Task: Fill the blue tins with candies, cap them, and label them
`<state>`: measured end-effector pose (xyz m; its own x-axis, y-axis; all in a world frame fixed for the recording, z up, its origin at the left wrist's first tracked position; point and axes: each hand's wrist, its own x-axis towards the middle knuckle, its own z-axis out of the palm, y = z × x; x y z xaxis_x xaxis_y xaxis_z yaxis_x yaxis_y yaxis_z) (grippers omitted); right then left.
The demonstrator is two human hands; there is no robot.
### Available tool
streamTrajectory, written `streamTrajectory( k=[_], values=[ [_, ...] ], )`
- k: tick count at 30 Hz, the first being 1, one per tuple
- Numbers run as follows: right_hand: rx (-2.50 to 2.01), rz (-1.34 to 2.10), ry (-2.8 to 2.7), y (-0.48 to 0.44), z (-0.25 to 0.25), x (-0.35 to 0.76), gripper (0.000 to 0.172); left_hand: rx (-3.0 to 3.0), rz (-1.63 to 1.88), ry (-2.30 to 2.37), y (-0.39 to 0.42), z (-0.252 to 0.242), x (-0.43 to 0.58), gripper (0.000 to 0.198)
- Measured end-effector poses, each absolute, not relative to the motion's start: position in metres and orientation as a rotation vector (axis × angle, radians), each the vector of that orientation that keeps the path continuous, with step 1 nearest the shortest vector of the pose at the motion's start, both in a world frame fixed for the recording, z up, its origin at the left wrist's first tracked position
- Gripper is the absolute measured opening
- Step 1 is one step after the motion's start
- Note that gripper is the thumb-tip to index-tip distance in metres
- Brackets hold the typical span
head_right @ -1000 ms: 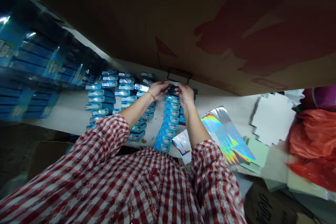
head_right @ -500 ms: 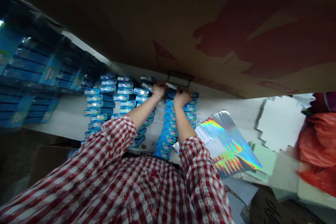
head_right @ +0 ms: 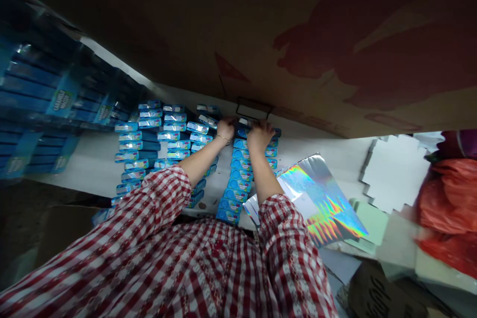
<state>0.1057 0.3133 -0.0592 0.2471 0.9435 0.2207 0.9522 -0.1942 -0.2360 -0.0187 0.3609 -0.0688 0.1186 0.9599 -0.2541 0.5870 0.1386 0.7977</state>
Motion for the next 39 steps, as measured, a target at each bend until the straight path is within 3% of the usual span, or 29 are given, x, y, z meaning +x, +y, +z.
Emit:
streamTrajectory(
  k=[4,9,16,30,36,39],
  values=[
    [-2.030,-0.073,-2.035,0.308,-0.049,0.111,0.040,1.811,0.305,1.505,0.363,-0.061,-0.018,0.055],
    [-1.992,-0.153,-2.142,0.299,-0.043,0.124,0.037,1.847,0.194,1.569,0.360,-0.051,-0.023,0.046],
    [-1.917,0.040,-2.491,0.267,-0.028,0.121,0.048,1.760,0.339,1.626,0.326,-0.040,-0.030,0.038],
    [-1.895,0.254,-2.640,0.283,-0.024,0.102,0.042,1.519,0.310,1.730,0.347,-0.050,-0.018,0.025],
    [-1.886,0.488,-2.192,0.230,-0.002,0.194,0.043,1.474,0.776,1.721,0.303,-0.044,-0.025,0.032],
    [-1.893,0.764,-2.238,0.185,0.006,0.238,0.029,1.590,0.663,1.342,0.260,-0.033,-0.016,0.020]
  ],
)
